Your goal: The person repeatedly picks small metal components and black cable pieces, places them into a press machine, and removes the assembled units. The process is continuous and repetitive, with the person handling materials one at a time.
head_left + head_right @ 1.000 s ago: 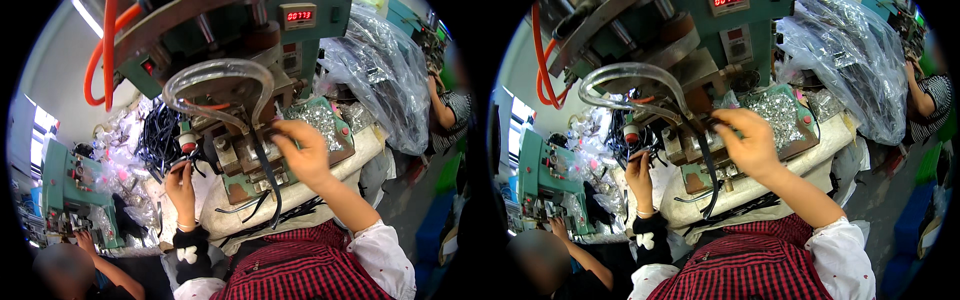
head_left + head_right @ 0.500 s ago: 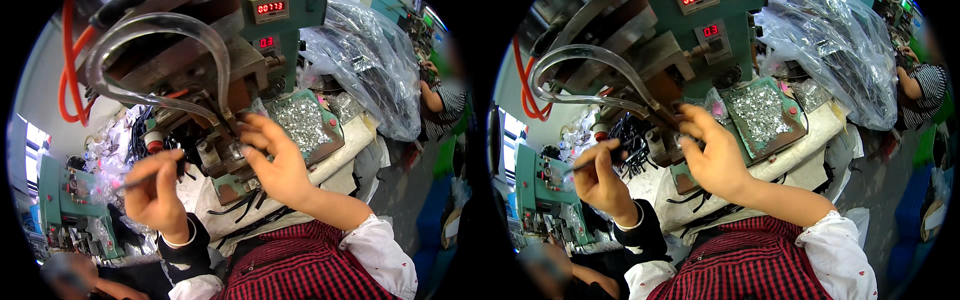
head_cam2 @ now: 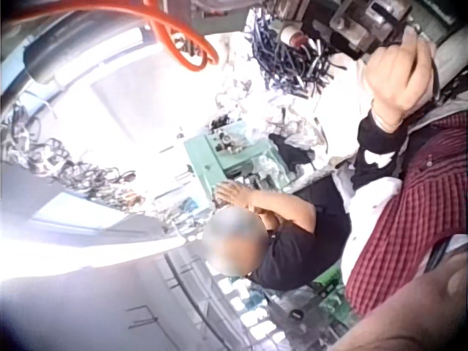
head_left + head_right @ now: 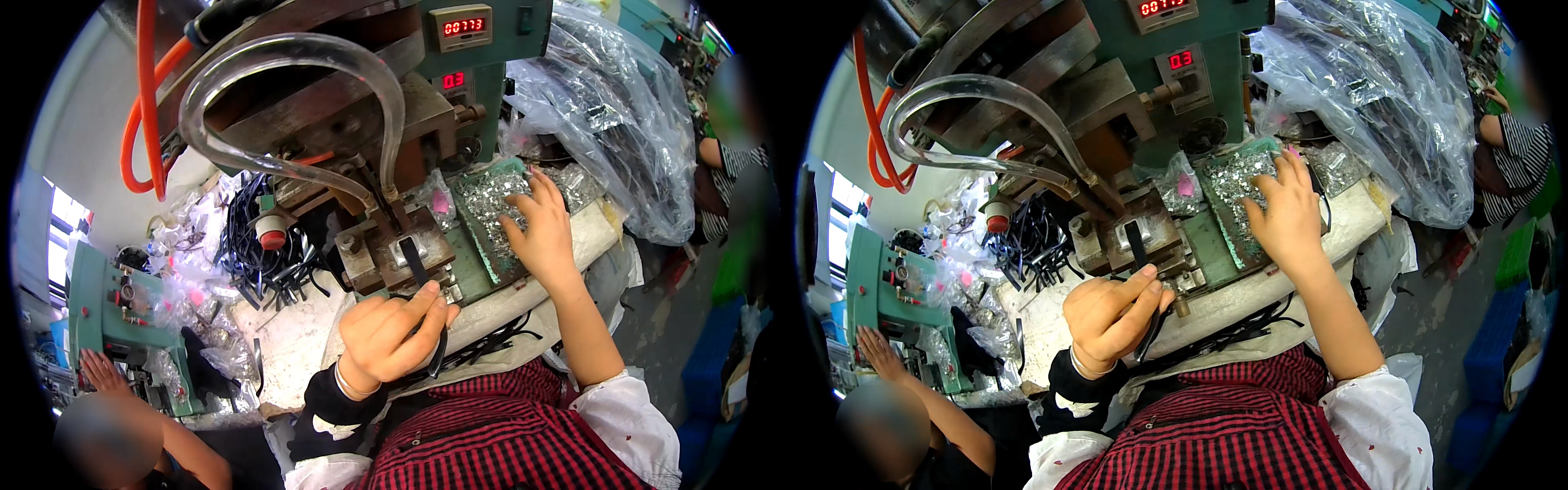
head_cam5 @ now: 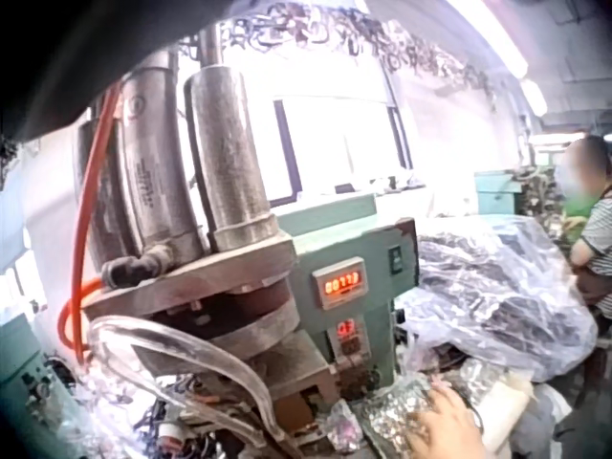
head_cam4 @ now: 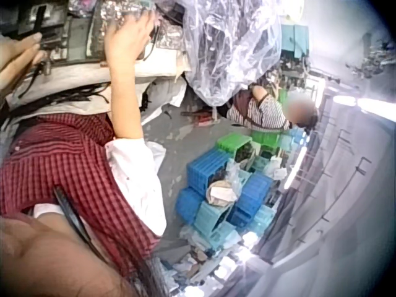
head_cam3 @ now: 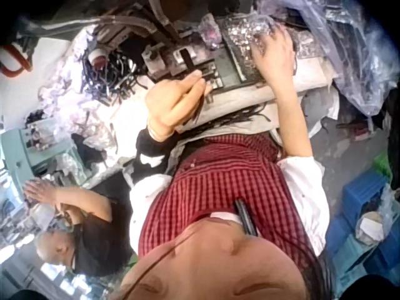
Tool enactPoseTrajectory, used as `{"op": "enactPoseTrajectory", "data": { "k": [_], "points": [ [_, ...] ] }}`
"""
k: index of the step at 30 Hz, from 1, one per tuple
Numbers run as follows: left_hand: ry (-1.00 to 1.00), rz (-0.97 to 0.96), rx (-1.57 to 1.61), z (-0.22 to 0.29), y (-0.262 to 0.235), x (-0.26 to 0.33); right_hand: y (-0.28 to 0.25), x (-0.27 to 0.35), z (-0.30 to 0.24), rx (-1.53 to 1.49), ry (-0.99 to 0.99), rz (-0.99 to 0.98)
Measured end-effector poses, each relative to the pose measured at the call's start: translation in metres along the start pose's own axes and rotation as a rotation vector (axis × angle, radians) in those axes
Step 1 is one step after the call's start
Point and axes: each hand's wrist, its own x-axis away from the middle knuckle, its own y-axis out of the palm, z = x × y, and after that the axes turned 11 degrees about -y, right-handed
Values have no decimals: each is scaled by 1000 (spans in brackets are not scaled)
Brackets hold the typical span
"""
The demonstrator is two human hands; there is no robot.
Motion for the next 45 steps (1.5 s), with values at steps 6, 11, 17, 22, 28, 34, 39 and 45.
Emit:
{"op": "enactPoseTrajectory", "data": {
  "k": [6, 11, 17, 22, 28, 34, 39, 45],
  "points": [
    [35, 26, 18, -3, 4, -2, 27, 16, 19, -16, -25, 180],
    [-153, -8, 26, 16, -9, 10, 15, 6, 8, -148, 10, 235],
    [-382, 173, -176, 35, -92, 61, 21, 21, 12, -361, 213, 229],
    [-623, 274, -447, -35, -89, 33, 25, 5, 6, -436, 157, 170],
    [-956, -133, -683, -152, -22, 128, 26, 7, -5, -375, 93, 271],
    [-1251, -130, -344, -126, -38, 141, 3, 49, 22, -497, 311, 364],
    [-1307, -50, 388, -106, -48, 129, -22, -1, -47, -733, -12, 181],
    [-1293, 143, 405, -71, -22, 121, 16, -26, -108, -1185, 191, 201]
  ]
}}
